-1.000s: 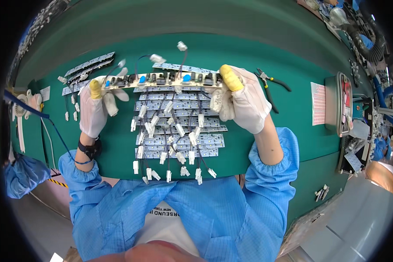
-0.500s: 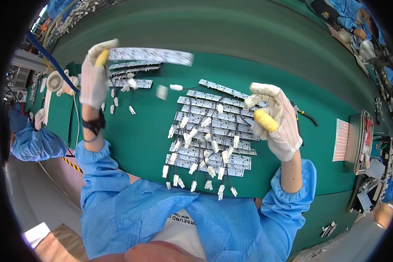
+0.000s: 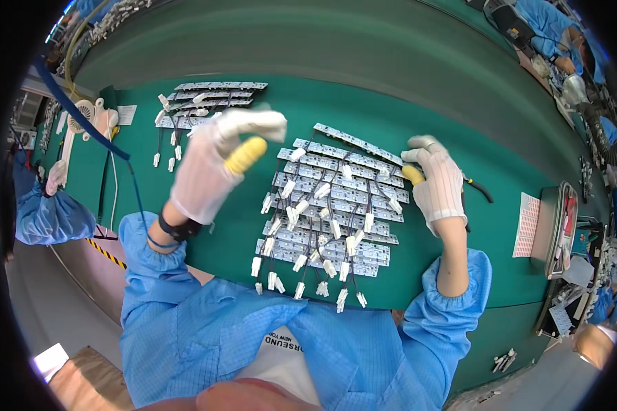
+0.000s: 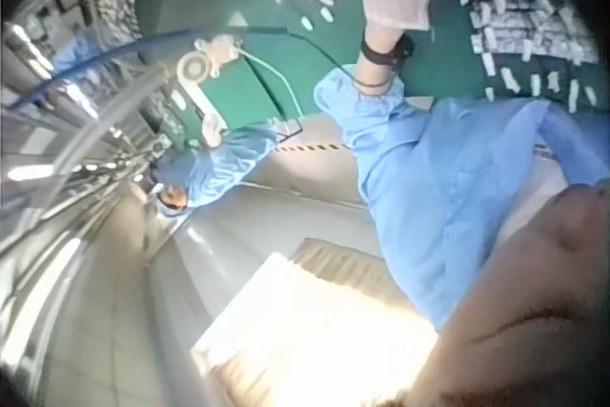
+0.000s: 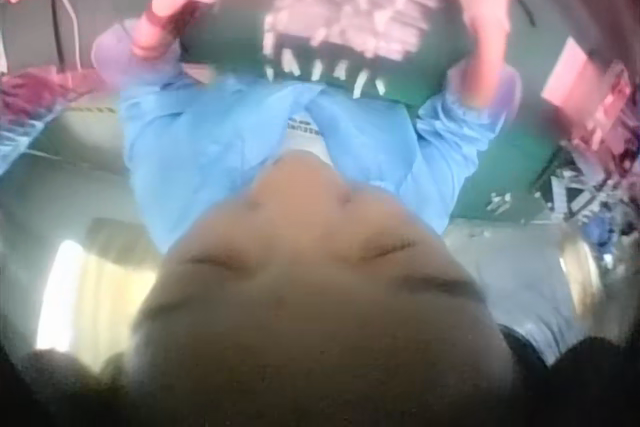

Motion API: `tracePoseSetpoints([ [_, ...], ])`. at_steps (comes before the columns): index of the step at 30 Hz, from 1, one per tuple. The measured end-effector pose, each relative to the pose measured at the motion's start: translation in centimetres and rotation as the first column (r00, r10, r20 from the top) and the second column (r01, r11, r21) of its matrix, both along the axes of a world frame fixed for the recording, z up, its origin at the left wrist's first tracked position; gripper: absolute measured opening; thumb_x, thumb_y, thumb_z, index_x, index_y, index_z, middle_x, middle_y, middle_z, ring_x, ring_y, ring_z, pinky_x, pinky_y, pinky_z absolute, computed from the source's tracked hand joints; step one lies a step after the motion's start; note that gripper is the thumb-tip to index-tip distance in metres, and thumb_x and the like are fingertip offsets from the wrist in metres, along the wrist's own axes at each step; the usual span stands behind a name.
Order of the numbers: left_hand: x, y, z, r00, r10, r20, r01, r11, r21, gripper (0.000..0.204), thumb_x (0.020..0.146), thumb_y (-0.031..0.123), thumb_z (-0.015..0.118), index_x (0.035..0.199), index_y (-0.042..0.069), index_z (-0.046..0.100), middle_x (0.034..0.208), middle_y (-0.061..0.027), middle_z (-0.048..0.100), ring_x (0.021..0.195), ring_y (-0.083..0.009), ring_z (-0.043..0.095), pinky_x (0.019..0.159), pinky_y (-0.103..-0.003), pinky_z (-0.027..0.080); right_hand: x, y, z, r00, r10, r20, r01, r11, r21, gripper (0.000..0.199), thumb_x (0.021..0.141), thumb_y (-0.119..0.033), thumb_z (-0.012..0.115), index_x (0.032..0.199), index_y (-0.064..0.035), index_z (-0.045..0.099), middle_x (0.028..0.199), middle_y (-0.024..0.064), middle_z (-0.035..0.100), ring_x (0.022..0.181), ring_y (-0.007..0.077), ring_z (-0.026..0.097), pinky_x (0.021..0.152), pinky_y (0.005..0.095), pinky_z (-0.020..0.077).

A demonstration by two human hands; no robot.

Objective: Assembling small electronic components onto circuit board strips at a manual assembly station.

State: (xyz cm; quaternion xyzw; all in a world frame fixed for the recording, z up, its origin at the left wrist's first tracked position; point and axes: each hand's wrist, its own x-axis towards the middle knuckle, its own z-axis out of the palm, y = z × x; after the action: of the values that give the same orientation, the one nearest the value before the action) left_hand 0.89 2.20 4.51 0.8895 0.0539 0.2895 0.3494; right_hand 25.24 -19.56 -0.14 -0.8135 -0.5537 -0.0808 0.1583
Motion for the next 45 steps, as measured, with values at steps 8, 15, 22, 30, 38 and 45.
tracePoseSetpoints([
  [8,-0.5,-1.0,-2.7,0.917,-0.308,0.254,0.239,-0.086,-0.967,0.073,0.092,0.053,0.043,0.139,-0.001,0.03,0.086,-0.0135,0.067,0.051,-0.0136,0.059,0.05,-0.024,0.049,-5.0,0.4,4.7,0.966,0.173,-0.191,-0.082,0.91,0.407,0.018,0.078,0.005,0.06,0.094,-0.0006,0.066,0.098,0.0144,0.067,0.093,0.0286,0.065,0.086,0.0371,0.0497],
  [15,-0.8,-1.6,-1.9,0.955,-0.284,0.083,0.163,0.271,-0.948,0.043,0.092,0.023,0.057,0.125,-0.002,0.047,0.088,-0.0125,0.068,0.077,-0.0166,0.067,0.073,-0.028,0.053,-4.0,1.2,3.1,0.837,0.412,-0.36,-0.19,0.835,0.516,0.044,0.085,-0.026,0.066,0.118,0.0001,0.055,0.11,0.014,0.059,0.085,0.0243,0.064,0.077,0.0322,0.0521],
  [22,-1.3,-1.1,-1.7,0.945,-0.231,-0.23,0.016,0.737,-0.675,0.048,0.088,0.022,0.064,0.128,0.0,0.047,0.097,-0.0102,0.068,0.084,-0.0138,0.066,0.074,-0.022,0.051,-5.3,0.0,4.2,0.237,0.322,-0.917,0.296,0.875,0.384,0.042,0.092,-0.026,0.058,0.122,0.0027,0.05,0.097,0.0091,0.059,0.064,0.0096,0.057,0.056,0.0197,0.0498],
  [30,-1.7,-0.5,-2.5,0.993,-0.111,0.039,0.106,0.698,-0.709,0.061,0.079,0.035,0.072,0.122,-0.004,0.053,0.101,-0.012,0.067,0.09,-0.0149,0.064,0.081,-0.027,0.05,-3.9,-0.8,4.3,0.343,0.174,-0.923,0.25,0.93,0.268,0.035,0.093,-0.026,0.057,0.112,0.0034,0.054,0.091,0.0109,0.063,0.064,0.0127,0.063,0.051,0.0204,0.0474],
  [38,-1.6,0.7,-2.5,0.993,0.012,-0.116,-0.043,0.961,-0.273,0.058,0.078,0.04,0.067,0.115,-0.004,0.059,0.101,-0.0123,0.065,0.084,-0.017,0.065,0.073,-0.026,0.053,-4.1,-0.7,4.1,0.327,0.351,-0.878,0.261,0.859,0.441,0.043,0.092,-0.027,0.057,0.121,0.0038,0.048,0.082,0.0015,0.058,0.051,0.0036,0.049,0.045,0.0155,0.0365],
  [45,-1.3,0.4,-2.6,0.998,0.056,-0.025,-0.061,0.937,-0.344,0.063,0.084,0.051,0.057,0.115,-0.003,0.059,0.104,-0.0128,0.064,0.079,-0.0177,0.067,0.073,-0.025,0.053,-4.9,-0.6,4.8,0.339,0.289,-0.895,0.268,0.882,0.386,0.041,0.091,-0.029,0.057,0.115,0.0039,0.051,0.082,0.0042,0.059,0.049,0.0039,0.048,0.041,0.0155,0.0352],
])
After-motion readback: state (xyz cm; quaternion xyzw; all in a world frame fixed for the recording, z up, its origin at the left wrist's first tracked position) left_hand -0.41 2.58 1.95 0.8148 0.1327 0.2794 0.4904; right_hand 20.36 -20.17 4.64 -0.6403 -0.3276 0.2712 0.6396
